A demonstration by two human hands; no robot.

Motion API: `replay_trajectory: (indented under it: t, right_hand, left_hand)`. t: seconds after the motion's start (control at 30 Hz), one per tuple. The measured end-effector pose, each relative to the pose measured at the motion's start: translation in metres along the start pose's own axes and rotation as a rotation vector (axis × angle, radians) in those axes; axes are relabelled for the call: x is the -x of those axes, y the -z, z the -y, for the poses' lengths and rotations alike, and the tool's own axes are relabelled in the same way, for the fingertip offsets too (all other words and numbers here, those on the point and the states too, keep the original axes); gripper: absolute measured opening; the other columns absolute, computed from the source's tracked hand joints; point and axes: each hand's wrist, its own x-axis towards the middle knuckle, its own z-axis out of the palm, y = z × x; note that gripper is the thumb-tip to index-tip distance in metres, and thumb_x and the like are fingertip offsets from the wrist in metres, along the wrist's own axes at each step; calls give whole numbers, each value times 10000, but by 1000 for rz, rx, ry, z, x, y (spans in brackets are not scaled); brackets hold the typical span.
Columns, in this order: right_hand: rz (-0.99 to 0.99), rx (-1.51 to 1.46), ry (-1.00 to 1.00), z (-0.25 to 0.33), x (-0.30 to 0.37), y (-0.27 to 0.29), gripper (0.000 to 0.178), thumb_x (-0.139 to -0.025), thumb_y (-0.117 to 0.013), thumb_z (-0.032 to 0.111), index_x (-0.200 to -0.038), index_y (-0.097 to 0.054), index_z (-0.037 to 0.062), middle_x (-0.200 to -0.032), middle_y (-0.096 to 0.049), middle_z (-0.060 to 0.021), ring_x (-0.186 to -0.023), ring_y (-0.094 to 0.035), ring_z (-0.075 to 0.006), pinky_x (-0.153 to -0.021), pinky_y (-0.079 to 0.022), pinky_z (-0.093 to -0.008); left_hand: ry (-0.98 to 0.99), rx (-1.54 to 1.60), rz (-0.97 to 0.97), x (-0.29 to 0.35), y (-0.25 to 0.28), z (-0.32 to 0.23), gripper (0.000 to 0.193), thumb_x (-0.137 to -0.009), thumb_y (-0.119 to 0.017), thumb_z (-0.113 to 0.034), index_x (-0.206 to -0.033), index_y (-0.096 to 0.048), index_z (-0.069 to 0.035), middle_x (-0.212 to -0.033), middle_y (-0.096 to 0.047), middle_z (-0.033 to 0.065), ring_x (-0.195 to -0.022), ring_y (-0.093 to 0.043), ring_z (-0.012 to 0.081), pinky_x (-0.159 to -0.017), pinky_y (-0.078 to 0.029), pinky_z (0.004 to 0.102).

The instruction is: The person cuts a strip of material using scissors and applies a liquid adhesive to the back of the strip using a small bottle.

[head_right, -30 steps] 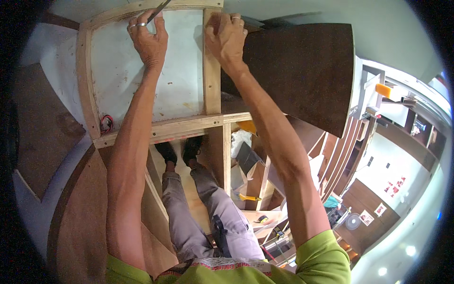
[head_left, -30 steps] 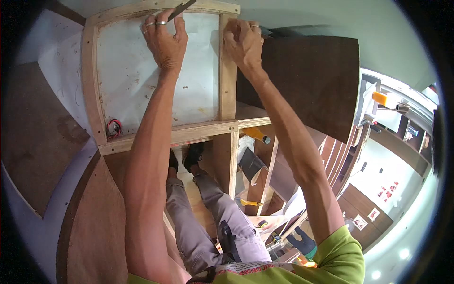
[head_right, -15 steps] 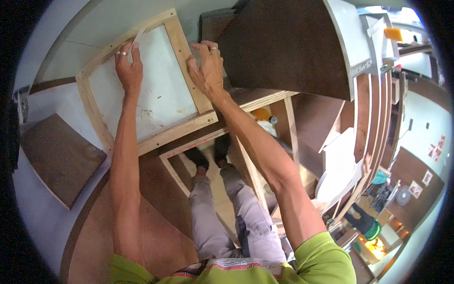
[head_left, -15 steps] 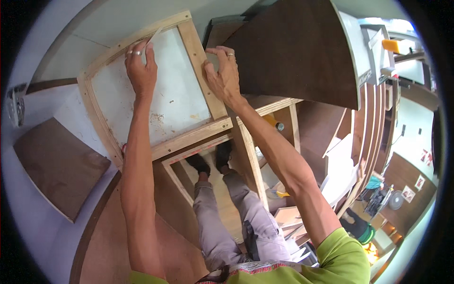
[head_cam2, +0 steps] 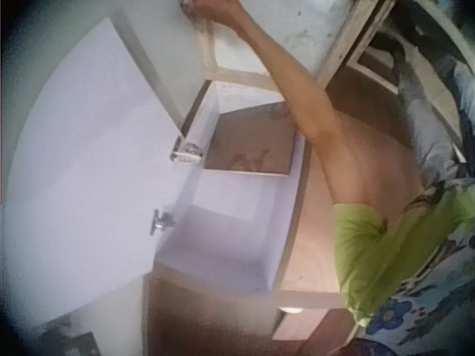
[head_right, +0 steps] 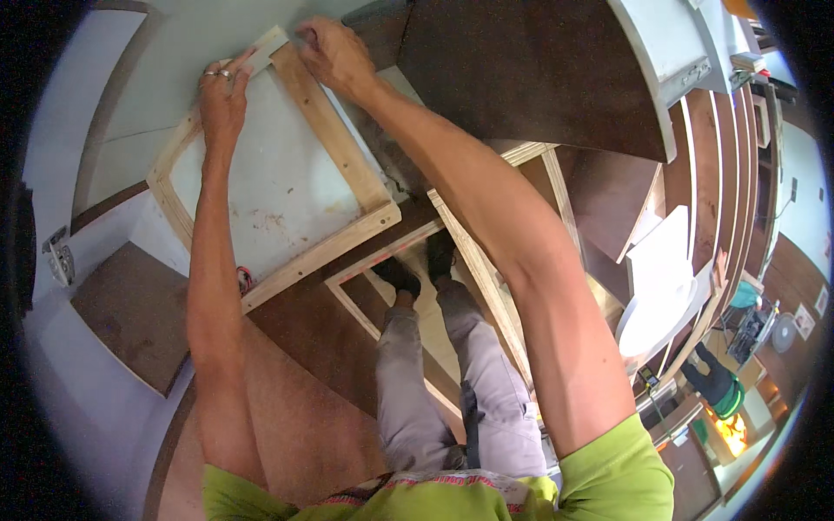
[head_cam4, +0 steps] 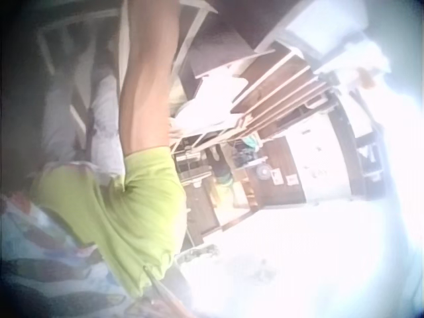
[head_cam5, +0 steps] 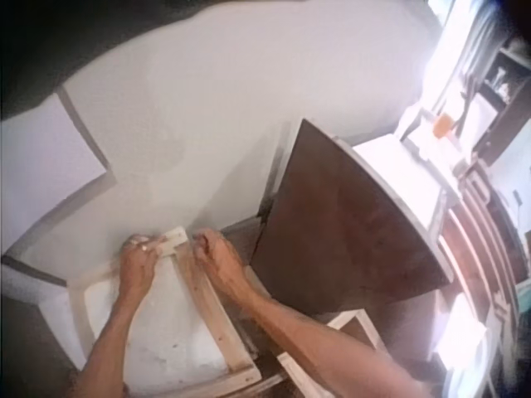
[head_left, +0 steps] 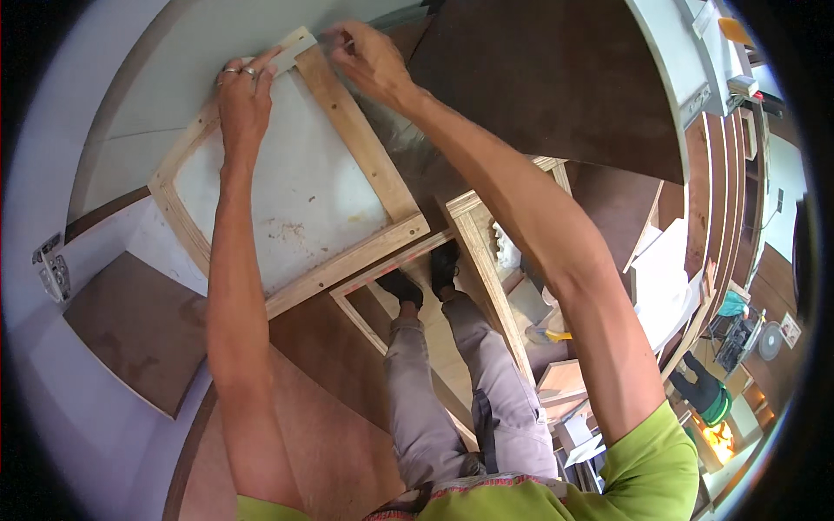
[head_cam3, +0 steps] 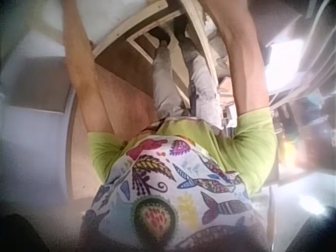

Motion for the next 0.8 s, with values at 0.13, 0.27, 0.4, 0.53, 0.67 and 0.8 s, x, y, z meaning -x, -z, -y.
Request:
replay_trajectory:
  t: [0.13, 0.27, 0.4, 0.53, 0.67, 0.8]
  right_hand:
    - [59, -79, -16, -2, -9, -10, 303, -914, -595, 184, -1184, -626, 50, -963, -675, -123, -837, -647, -204, -775, -513, -347]
    - [60, -141, -37, 4, -16, -7, 207, -916, -560, 162, -1059, -650, 44, -922, -700, -167, -810, -682, -261, -743, -531, -378]
    - [109, -157, -142, 12, -16, -3, 233, -932, -518, 162, -1076, -630, 16, -944, -702, -168, -901, -669, -302, -798, -505, -401]
    - [81, -195, -83, 6, -13, -4, 244, -935, -510, 157, -1101, -615, 11, -974, -701, -170, -922, -673, -289, -819, -508, -388]
    - [86, -242, -105, 3, -9, -6, 288, -946, -506, 167, -1167, -590, 4, -1056, -685, -182, -992, -659, -284, -874, -500, -374]
    - [63, -320, -87, 5, -6, -5, 323, -953, -511, 177, -1219, -576, 7, -1131, -661, -200, -1053, -636, -288, -915, -484, -368]
  left_hand:
    - [2, -88, 9, 6, -3, 14, 300, -991, -519, -246, -1231, -669, -145, -1121, -597, 258, -1050, -541, 394, -929, -427, 430]
    - [-40, -115, -11, 8, 0, 33, 270, -980, -540, -246, -1168, -703, -140, -1064, -606, 202, -995, -539, 362, -905, -422, 434]
    - [-97, -85, -1, 11, 0, 40, 295, -993, -517, -237, -1216, -674, -125, -1066, -595, 238, -997, -525, 380, -955, -397, 444]
    - [3, 51, 76, 6, 5, 15, 295, -995, -511, -234, -1213, -678, -125, -1072, -606, 229, -1028, -521, 376, -972, -384, 436]
    - [-29, 20, -48, 8, -2, 13, 273, -981, -535, -214, -1200, -696, -196, -976, -590, 157, -935, -511, 321, -914, -403, 412]
    - [76, 204, -30, 8, -3, 9, 276, -973, -547, -177, -1195, -704, -222, -908, -555, 118, -885, -500, 285, -880, -414, 375]
